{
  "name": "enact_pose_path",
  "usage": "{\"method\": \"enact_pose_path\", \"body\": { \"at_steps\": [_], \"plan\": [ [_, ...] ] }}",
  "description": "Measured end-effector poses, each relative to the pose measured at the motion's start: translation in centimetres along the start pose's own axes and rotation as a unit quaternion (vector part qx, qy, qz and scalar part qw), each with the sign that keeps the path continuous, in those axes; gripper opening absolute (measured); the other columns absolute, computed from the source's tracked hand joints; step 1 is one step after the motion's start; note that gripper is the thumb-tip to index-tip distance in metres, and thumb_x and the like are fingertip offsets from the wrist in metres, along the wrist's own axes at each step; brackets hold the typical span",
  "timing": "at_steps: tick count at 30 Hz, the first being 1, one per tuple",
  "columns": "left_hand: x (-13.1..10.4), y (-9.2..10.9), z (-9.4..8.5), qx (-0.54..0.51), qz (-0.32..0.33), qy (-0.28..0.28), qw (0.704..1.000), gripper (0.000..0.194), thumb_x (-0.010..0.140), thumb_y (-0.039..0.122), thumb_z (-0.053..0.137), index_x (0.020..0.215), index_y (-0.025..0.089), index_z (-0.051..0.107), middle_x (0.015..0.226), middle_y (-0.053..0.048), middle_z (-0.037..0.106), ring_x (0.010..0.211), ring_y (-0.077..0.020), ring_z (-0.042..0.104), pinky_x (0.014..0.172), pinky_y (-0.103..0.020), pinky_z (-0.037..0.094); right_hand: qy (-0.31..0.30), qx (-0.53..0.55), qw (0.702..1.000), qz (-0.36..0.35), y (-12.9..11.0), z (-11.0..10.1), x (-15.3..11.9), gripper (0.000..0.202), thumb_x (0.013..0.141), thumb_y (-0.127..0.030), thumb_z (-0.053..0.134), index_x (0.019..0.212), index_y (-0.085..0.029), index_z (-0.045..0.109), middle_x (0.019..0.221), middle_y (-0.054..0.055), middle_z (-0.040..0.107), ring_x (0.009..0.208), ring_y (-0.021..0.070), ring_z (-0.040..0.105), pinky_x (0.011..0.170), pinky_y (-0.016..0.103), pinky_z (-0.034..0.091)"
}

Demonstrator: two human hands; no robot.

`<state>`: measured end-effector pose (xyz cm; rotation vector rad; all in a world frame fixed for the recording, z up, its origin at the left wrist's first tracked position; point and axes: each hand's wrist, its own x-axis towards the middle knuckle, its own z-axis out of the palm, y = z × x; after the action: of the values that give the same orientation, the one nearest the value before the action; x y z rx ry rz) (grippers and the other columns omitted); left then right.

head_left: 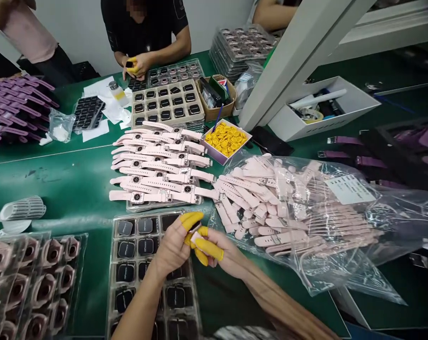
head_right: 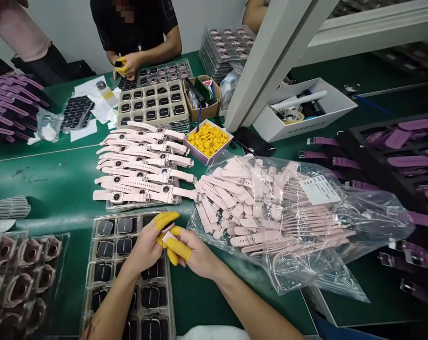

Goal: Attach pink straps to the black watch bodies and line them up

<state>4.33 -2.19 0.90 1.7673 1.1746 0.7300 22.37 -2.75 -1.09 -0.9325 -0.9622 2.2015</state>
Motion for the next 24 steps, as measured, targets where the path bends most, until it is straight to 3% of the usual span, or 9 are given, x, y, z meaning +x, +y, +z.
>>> {"method": "enact_pose_path", "body": {
  "at_steps": [3,10,14,21,24],
  "plan": [
    [0.0,0.1,-0.2,0.013,0.005,-0.013,1.0,0.049,0.1,0.013,0.041,0.146,0.025,0.052,0.141,-0.011,0.062,0.132,-0.0227,0.059,0.114,-0.042,0.05,0.017,0.019,1.0,0.004,0.2,-0.1,0.2,0.018,0.078,-0.061,0.068,0.08,-0.043,0.067,0.052,-0.009,0.058,0.04,0.0125,0.041,0.039,0.023,0.031],
    [0.0,0.4,0.3,0.004,-0.001,0.022,1.0,0.046,0.104,0.016,0.037,0.146,0.026,0.05,0.135,-0.012,0.061,0.126,-0.0215,0.061,0.111,-0.038,0.051,0.07,0.09,0.993,0.014,-0.1,0.5,0.6,0.027,0.074,-0.063,0.069,0.075,-0.037,0.062,0.046,-0.008,0.044,0.036,0.0101,0.028,0.037,0.022,0.025],
    [-0.1,0.9,-0.1,0.014,-0.028,-0.028,0.999,0.048,0.106,0.023,0.038,0.154,0.025,0.042,0.139,-0.013,0.054,0.128,-0.0219,0.058,0.112,-0.038,0.049,0.068,0.143,0.986,0.044,-0.9,0.2,0.3,0.028,0.076,-0.058,0.074,0.074,-0.032,0.062,0.046,-0.009,0.039,0.037,0.0078,0.02,0.037,0.021,0.021],
    [0.1,1.3,-0.7,0.155,0.005,-0.074,0.985,0.046,0.102,0.026,0.043,0.145,0.012,0.051,0.128,-0.02,0.058,0.127,-0.0314,0.054,0.106,-0.05,0.054,0.049,0.171,0.977,0.119,-2.3,-0.9,-0.5,0.031,0.08,-0.047,0.081,0.077,-0.021,0.063,0.049,-0.009,0.046,0.04,0.005,0.024,0.039,0.018,0.019],
    [-0.1,1.2,-0.8,0.107,-0.01,-0.082,0.991,0.044,0.104,0.025,0.04,0.147,0.015,0.049,0.134,-0.018,0.058,0.131,-0.0288,0.054,0.108,-0.047,0.053,0.027,0.156,0.981,0.109,-2.5,-1.0,-0.6,0.035,0.085,-0.051,0.077,0.083,-0.019,0.062,0.049,-0.008,0.049,0.039,0.0043,0.029,0.039,0.017,0.024]
  ]
}}
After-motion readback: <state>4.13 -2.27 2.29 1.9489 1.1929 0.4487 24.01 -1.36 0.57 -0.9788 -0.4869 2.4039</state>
